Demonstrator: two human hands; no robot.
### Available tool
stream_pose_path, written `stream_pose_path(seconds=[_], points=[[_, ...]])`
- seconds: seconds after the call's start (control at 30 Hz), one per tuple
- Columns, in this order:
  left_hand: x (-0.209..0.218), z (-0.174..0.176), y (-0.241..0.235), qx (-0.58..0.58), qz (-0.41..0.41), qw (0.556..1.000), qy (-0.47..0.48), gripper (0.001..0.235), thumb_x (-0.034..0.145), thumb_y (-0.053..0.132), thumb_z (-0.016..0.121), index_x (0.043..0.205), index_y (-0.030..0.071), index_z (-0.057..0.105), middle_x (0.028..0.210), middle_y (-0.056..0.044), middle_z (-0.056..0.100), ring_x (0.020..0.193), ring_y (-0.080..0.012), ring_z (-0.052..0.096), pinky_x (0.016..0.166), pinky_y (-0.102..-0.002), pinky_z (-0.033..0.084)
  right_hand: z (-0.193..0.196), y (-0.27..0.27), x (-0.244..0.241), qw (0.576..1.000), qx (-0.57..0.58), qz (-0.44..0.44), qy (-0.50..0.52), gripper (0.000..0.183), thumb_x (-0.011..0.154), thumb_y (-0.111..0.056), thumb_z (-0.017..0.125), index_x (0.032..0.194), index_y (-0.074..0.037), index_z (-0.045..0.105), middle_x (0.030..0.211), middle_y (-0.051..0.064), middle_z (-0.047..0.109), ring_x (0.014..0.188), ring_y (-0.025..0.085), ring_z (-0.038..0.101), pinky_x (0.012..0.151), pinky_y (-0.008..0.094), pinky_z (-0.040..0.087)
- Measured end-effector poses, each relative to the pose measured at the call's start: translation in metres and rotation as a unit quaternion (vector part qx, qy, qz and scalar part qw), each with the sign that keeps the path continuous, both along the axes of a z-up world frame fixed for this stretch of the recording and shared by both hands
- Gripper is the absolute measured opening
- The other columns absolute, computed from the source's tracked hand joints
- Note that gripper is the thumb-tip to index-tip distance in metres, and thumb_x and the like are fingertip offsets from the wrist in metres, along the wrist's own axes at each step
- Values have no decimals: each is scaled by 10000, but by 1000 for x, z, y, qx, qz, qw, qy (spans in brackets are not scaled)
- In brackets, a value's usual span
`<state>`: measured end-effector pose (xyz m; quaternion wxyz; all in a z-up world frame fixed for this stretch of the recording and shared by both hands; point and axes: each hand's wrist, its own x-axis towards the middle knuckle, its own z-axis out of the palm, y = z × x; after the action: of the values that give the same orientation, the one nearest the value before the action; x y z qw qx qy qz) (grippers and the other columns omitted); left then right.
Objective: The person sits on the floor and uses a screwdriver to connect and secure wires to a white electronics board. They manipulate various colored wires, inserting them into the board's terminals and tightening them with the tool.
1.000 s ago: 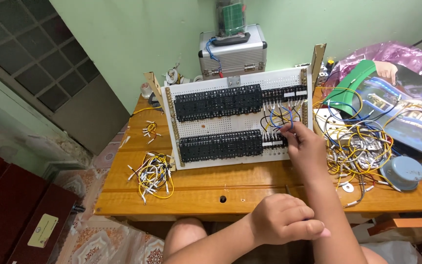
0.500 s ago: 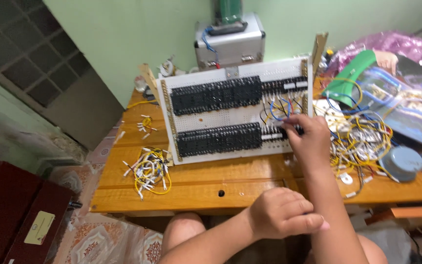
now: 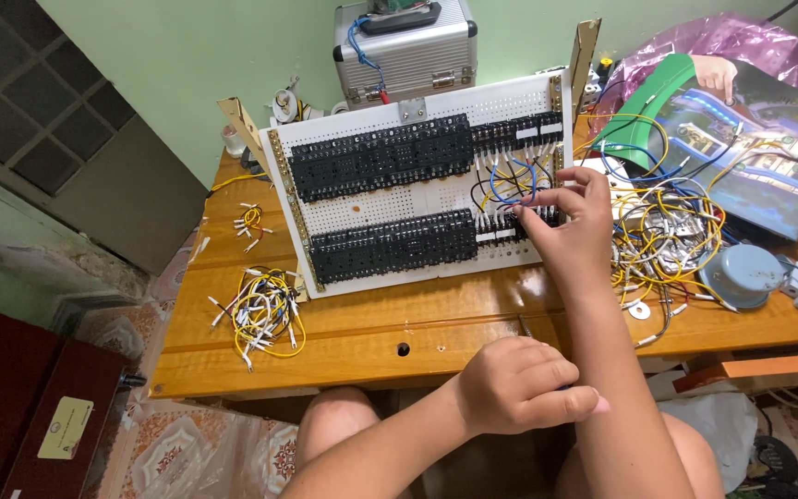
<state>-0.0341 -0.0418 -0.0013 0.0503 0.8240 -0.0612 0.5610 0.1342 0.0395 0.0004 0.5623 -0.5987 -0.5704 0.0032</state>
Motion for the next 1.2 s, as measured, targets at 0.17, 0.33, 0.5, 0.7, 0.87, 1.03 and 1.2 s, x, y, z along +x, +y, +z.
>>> stream_pose_path(seconds=[0.17, 0.33, 0.5, 0.7, 0.87, 1.03, 1.2], points=[[-1, 5, 1, -1, -7, 1000, -1, 156, 1022, 111, 750, 930, 55, 637, 813, -83, 585, 639, -224, 601, 560, -316, 460, -2, 2, 4, 999, -24, -16, 21, 161, 871, -185, 869, 849, -103, 731, 1217, 106, 526, 1231, 276, 532, 1041, 416, 449], [-2, 1, 0, 0, -9, 1000, 6, 128, 1031, 112, 755, 966, 53, 661, 830, -89, 602, 652, -238, 623, 574, -326, 468, -12, 6, 6, 999, -27, -18, 1, 155, 864, -196, 861, 853, -85, 753, 1220, 112, 586, 1221, 291, 547, 1013, 428, 447], [-1, -4, -3, 5, 3, 1000, 0, 127, 1029, 105, 762, 939, 82, 677, 838, -83, 609, 667, -238, 642, 581, -312, 475, -25, 9, 0, 996, -33, -71, -53, 116, 876, -227, 823, 860, -121, 779, 1182, 142, 618, 1178, 352, 542, 992, 492, 427], [1, -4, -4, 9, 11, 1000, 0, 130, 1029, 136, 765, 946, 98, 673, 830, -80, 604, 657, -242, 632, 597, -321, 510, -31, 14, 9, 994, -67, -75, -44, 134, 868, -272, 812, 857, -143, 778, 1149, 121, 626, 1162, 352, 513, 1001, 474, 401], [-4, 9, -1, 25, 85, 996, 22, 238, 1063, 323, 615, 924, 133, 647, 836, -41, 569, 657, -201, 554, 601, -314, 386, -15, 8, 3, 991, -88, -72, -76, 317, 906, -412, 776, 834, -105, 741, 1059, 98, 641, 1076, 334, 562, 943, 458, 418], [-8, -2, 7, -28, 159, 985, 56, 292, 1085, 431, 543, 1163, 150, 570, 1008, -64, 620, 717, -223, 609, 586, -351, 463, -22, 12, 10, 997, -31, -53, -46, 261, 948, -314, 792, 829, -83, 767, 978, 91, 650, 973, 272, 619, 844, 405, 450], [-8, -14, 22, -79, 157, 983, 57, 447, 1038, 370, 699, 1340, 121, 483, 1149, -122, 633, 867, -276, 721, 646, -379, 557, -25, 14, 18, 997, -70, -24, -3, 231, 908, -339, 812, 871, -111, 794, 1037, 90, 638, 1013, 238, 615, 820, 354, 447]])
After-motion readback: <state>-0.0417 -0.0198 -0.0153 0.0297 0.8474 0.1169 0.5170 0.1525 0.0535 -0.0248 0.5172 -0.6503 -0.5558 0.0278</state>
